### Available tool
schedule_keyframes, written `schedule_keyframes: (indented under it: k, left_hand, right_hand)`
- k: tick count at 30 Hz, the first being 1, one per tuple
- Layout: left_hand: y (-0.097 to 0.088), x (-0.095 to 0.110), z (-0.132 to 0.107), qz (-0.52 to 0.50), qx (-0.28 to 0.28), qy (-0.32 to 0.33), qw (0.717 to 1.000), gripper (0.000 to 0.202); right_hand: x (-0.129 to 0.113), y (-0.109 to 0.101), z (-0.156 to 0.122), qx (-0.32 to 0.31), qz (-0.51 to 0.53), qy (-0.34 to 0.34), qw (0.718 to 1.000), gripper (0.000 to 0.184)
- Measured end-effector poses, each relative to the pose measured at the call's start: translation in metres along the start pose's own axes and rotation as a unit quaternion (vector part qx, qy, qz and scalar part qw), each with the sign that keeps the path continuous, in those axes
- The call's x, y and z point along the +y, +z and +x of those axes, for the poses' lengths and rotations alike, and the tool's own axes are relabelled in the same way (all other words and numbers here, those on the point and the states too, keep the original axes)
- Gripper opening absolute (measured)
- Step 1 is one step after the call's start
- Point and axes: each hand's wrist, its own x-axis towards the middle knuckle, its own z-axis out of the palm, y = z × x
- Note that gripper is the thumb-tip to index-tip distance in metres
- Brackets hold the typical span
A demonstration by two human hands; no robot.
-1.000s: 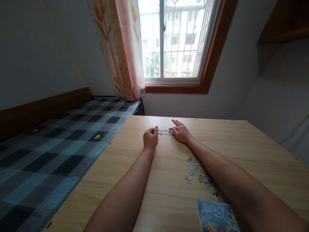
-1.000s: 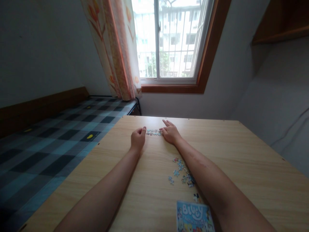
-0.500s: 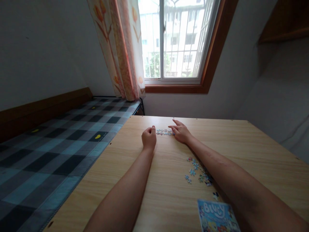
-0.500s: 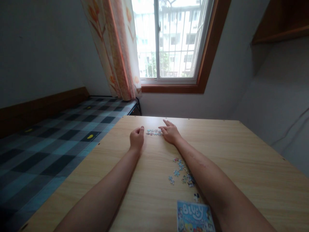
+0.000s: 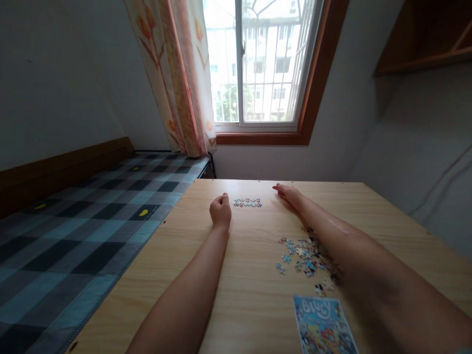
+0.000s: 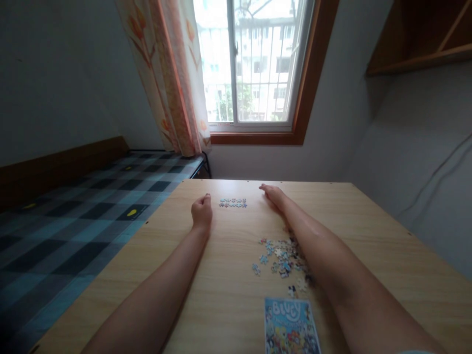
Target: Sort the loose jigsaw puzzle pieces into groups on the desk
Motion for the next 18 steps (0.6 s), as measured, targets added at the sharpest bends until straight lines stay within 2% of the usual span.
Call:
schedule_keyframes:
  k: [3,6,9,12,15,18]
  left_hand:
    - [0.001,-0.001,0.003,0.010,0.000,0.012,1.000,0.041]
    - [0.002,-0.005,0.006,0.018,0.009,0.011,1.000,0.041]
    - [0.003,-0.008,0.010,0.019,0.008,0.012,1.000,0.041]
    - [0.003,-0.007,0.011,0.032,0.001,0.016,0.999,0.039]
    - [0.002,-0.004,0.011,0.063,-0.011,0.023,0.998,0.039]
    - [0.004,-0.002,0.009,0.107,-0.044,0.043,0.992,0.040]
  right_hand:
    - [0.010,-0.044,-0.028,-0.009,0.076,0.074,0.994,0.043]
    - [0.020,-0.087,-0.067,0.006,0.130,0.115,0.985,0.033]
    - [0.026,-0.117,-0.106,0.025,0.238,0.171,0.956,0.027]
    - [0.022,-0.128,-0.139,0.034,0.258,0.180,0.949,0.028]
    - [0.010,-0.125,-0.161,0.013,0.218,0.155,0.963,0.032]
    - [-0.001,-0.118,-0.172,0.004,0.221,0.139,0.965,0.034]
